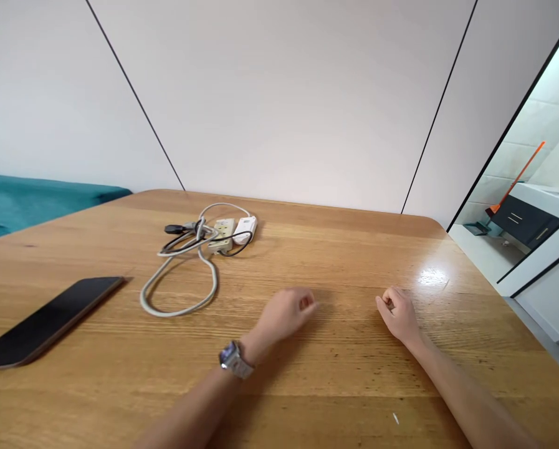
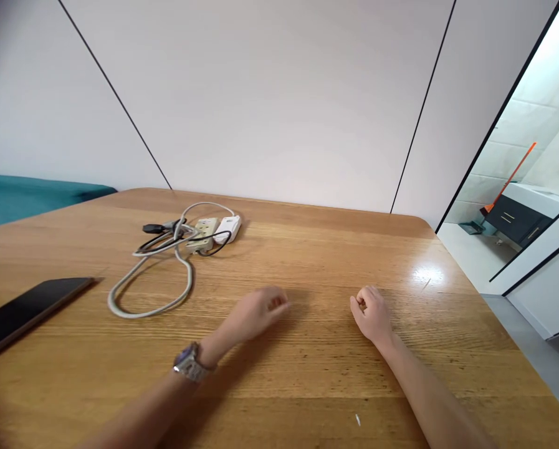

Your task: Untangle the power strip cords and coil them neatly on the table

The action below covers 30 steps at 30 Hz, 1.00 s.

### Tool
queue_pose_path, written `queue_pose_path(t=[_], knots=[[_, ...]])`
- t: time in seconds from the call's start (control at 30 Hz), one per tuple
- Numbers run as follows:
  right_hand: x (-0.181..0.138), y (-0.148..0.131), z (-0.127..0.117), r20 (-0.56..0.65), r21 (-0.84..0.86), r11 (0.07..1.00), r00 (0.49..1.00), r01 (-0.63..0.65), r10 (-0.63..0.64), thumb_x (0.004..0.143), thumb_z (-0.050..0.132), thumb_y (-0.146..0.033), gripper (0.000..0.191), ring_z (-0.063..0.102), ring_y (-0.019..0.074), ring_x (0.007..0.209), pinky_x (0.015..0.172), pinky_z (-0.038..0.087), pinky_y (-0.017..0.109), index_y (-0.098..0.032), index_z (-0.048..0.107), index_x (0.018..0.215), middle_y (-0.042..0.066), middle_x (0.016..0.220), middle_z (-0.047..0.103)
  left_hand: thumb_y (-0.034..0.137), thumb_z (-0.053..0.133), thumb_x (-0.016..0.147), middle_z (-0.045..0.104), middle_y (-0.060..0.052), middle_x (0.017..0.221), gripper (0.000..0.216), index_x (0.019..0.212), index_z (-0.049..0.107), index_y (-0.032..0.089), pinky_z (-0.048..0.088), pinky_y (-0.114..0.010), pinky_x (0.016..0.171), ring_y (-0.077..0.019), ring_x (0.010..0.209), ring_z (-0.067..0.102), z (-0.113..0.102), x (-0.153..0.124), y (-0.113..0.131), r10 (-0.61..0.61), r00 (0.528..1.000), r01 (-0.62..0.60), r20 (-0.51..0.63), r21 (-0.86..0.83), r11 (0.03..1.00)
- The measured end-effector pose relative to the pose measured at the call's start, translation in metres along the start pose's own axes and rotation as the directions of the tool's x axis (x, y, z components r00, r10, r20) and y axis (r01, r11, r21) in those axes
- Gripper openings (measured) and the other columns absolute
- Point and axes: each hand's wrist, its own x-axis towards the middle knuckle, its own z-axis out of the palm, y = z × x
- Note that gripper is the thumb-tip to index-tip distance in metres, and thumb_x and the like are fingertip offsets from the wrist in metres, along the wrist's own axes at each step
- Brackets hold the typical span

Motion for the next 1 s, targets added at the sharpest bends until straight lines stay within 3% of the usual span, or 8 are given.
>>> queue_pose_path(t=[0.07, 0.17, 0.3, 0.43, 0.57, 0.83, 1.0], knots=[[-0.004, -0.006, 0.001, 0.001, 0.04, 0.999, 0.999, -0.036, 0.036, 0.087, 0.049, -0.034, 0.038, 0.034, 0.0107, 0.049, 0.051, 0.026, 0.026, -0.023, 0.029, 0.057, -0.005, 0.052, 0.035, 0.04, 0.051, 0.083, 0.064, -0.002, 0.072, 0.028, 0.064, 0.055, 0.02, 0.035, -0.026, 0.062, -0.0165, 0.069, 0.056, 0.018, -0.009, 0.012, -0.01, 0.996, 0.011, 0.086, -0.012, 1.0], [-0.011, -0.006, -0.003, 0.047, 0.182, 0.966, 0.983, -0.186, 0.18, 0.086, 0.05, -0.042, 0.047, 0.024, 0.0088, 0.046, 0.049, 0.02, 0.026, -0.023, 0.022, 0.054, -0.007, 0.049, 0.022, 0.043, 0.046, 0.084, 0.051, 0.0, 0.058, 0.038, 0.055, 0.041, 0.019, 0.024, -0.027, 0.056, -0.0138, 0.057, 0.044, 0.024, -0.007, 0.013, -0.099, 0.989, 0.095, 0.108, 0.034, 0.995], [-0.016, 0.006, -0.02, 0.092, 0.307, 0.904, 0.955, -0.296, 0.281, 0.085, 0.049, -0.05, 0.052, 0.022, 0.0084, 0.047, 0.046, 0.021, 0.026, -0.024, 0.019, 0.053, -0.006, 0.05, 0.02, 0.046, 0.04, 0.085, 0.038, 0.001, 0.051, 0.045, 0.051, 0.032, 0.019, 0.017, -0.029, 0.055, -0.0121, 0.05, 0.031, 0.022, 0.004, 0.005, -0.152, 0.984, 0.146, 0.092, 0.075, 0.986], [-0.013, 0.02, -0.032, 0.047, 0.33, 0.882, 0.939, -0.337, 0.341, 0.084, 0.049, -0.052, 0.051, 0.021, 0.0087, 0.047, 0.046, 0.02, 0.025, -0.024, 0.02, 0.053, -0.007, 0.05, 0.019, 0.047, 0.041, 0.084, 0.034, 0.001, 0.05, 0.045, 0.051, 0.031, 0.018, 0.017, -0.029, 0.055, -0.0111, 0.049, 0.028, 0.026, 0.006, -0.003, -0.087, 0.993, 0.081, 0.085, 0.069, 0.994], [-0.008, 0.026, -0.029, 0.012, 0.341, 0.873, 0.93, -0.349, 0.367, 0.078, 0.057, -0.051, 0.053, 0.021, 0.0087, 0.05, 0.048, 0.021, 0.025, -0.024, 0.02, 0.052, -0.006, 0.052, 0.019, 0.051, 0.043, 0.083, 0.039, 0.001, 0.052, 0.044, 0.053, 0.035, 0.019, 0.02, -0.028, 0.054, -0.0112, 0.05, 0.032, 0.024, 0.004, -0.014, -0.041, 0.997, 0.04, 0.066, 0.004, 0.999], [-0.002, 0.039, -0.027, -0.194, 0.36, 0.853, 0.863, -0.379, 0.465, 0.081, 0.052, -0.049, 0.049, 0.019, 0.0092, 0.052, 0.047, 0.021, 0.025, -0.025, 0.018, 0.055, -0.007, 0.054, 0.017, 0.048, 0.049, 0.081, 0.05, 0.001, 0.057, 0.038, 0.058, 0.04, 0.02, 0.024, -0.027, 0.055, -0.0139, 0.055, 0.043, 0.011, 0.003, -0.025, -0.123, 0.992, 0.122, 0.006, 0.084, 0.989], [0.0, 0.042, -0.029, -0.164, 0.359, 0.85, 0.87, -0.386, 0.465, 0.079, 0.055, -0.047, 0.049, 0.02, 0.0091, 0.052, 0.047, 0.021, 0.025, -0.024, 0.02, 0.054, -0.007, 0.053, 0.018, 0.049, 0.046, 0.083, 0.057, -0.001, 0.062, 0.036, 0.061, 0.049, 0.021, 0.025, -0.028, 0.056, -0.0162, 0.06, 0.05, 0.012, 0.003, -0.025, -0.125, 0.992, 0.123, 0.018, 0.103, 0.987]])
